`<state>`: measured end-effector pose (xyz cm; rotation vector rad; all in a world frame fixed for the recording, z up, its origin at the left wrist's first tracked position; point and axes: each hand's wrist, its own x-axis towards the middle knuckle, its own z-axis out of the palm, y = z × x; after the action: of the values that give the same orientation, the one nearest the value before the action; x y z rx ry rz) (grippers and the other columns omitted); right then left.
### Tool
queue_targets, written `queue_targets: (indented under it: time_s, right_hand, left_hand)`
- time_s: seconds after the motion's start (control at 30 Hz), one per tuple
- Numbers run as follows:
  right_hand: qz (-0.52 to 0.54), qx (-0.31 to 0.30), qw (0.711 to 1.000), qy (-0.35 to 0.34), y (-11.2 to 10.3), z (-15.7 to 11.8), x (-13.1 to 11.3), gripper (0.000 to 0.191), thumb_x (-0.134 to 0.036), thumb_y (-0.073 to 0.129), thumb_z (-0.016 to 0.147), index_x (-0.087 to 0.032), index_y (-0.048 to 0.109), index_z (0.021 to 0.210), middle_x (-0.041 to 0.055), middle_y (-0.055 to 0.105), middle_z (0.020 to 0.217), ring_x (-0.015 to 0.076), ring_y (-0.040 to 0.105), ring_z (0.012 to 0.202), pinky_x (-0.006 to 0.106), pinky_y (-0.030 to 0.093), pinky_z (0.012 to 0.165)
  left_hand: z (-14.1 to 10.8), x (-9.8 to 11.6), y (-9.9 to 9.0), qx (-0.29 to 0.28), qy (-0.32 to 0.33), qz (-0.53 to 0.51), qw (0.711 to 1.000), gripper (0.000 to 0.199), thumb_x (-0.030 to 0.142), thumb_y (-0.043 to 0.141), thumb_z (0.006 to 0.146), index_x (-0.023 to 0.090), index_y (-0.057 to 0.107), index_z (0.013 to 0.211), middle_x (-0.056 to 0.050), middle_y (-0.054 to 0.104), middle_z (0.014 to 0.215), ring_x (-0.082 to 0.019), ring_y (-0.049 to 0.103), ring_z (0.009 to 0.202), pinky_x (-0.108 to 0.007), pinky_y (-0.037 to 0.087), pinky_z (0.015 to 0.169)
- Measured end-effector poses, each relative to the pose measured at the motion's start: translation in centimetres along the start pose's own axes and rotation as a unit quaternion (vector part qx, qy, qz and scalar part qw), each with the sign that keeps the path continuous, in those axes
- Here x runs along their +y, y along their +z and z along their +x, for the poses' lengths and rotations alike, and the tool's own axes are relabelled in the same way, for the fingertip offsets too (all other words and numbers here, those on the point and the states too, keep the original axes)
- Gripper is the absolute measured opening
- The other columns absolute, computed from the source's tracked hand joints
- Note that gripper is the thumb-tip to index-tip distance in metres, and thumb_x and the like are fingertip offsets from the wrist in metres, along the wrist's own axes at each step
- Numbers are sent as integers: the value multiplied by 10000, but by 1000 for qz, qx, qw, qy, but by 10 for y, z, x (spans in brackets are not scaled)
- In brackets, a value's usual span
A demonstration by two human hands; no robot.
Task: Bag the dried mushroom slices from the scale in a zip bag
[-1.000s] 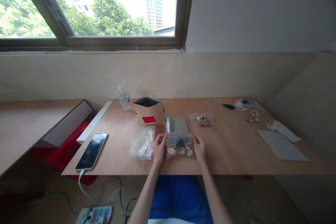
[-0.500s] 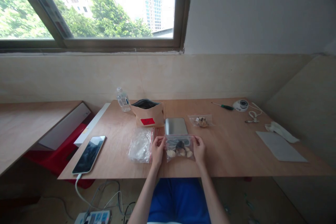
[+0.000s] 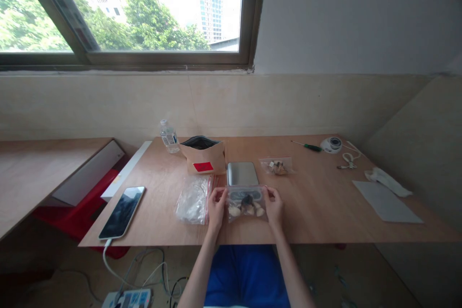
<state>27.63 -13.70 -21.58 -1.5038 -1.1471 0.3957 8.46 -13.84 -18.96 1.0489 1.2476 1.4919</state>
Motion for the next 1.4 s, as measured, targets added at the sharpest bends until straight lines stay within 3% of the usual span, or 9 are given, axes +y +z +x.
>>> queue_targets:
  time_s: [0.13,0.2,0.27,0.4,0.5,0.63,0.9,1.13,1.4]
  right_hand:
    - [-104,14,987,-122,-5,3,-25,416,-436,467,836,-148,559,1121,148,608,1100,258,535,1033,446,392,905]
    - [-131,-36,974,-184,-7,6,-46,427,-372,464,848,-173,494,1225,130,554,1215,256,467,1147,466,339,965]
    - [-141,-135,952,-236,-8,8,-70,378,-323,464,854,-219,512,1214,88,556,1231,249,435,1189,467,309,993]
    - [-139,-274,907,-288,-10,15,-106,219,-259,459,867,-238,644,981,51,665,989,234,539,1041,461,319,979]
    - [-144,-323,895,-272,-12,20,-118,229,-232,439,877,-216,667,896,60,678,880,216,580,868,385,424,828]
    - [-164,-360,884,-250,-15,24,-123,223,-203,455,867,-227,676,851,39,685,807,205,570,820,314,430,724]
    - [-192,-335,894,-226,-11,19,-128,280,-92,468,820,-247,696,772,11,692,738,190,539,768,282,413,708]
    - [-119,-303,919,-221,-19,14,-131,141,-243,537,842,-250,660,911,27,662,836,187,574,822,301,445,747]
    - [-113,-257,927,-249,-16,13,-129,121,-238,514,863,-220,610,790,24,645,778,191,563,768,317,418,736]
  left_hand:
    - [-3,5,3,-21,-6,5,1000,269,414,626,739,154,625,808,-16,607,706,-110,531,577,-191,406,491]
    - [-6,11,8,-35,5,13,999,251,399,614,754,157,632,821,-33,626,755,-132,564,644,-204,433,536]
    - [-8,21,15,-52,32,17,998,229,382,605,767,164,641,828,-48,639,796,-159,588,723,-227,458,604]
    - [-11,42,24,-75,85,12,993,193,353,593,783,172,653,814,-57,646,812,-183,601,791,-252,463,671]
    - [-11,52,22,-92,100,22,990,175,335,580,797,178,656,802,-48,642,798,-176,601,783,-245,455,665]
    - [-12,55,12,-111,97,50,988,199,349,559,812,176,657,805,-50,637,804,-173,597,779,-241,458,649]
    - [-21,63,10,-112,136,96,980,178,323,529,843,179,632,840,-43,617,836,-160,579,805,-242,452,670]
    - [-21,68,12,-77,174,101,977,135,281,547,837,179,628,799,-25,601,800,-147,560,778,-255,429,702]
    - [-24,68,11,-89,154,87,980,146,288,533,846,171,616,820,-37,599,812,-159,562,791,-263,420,706]
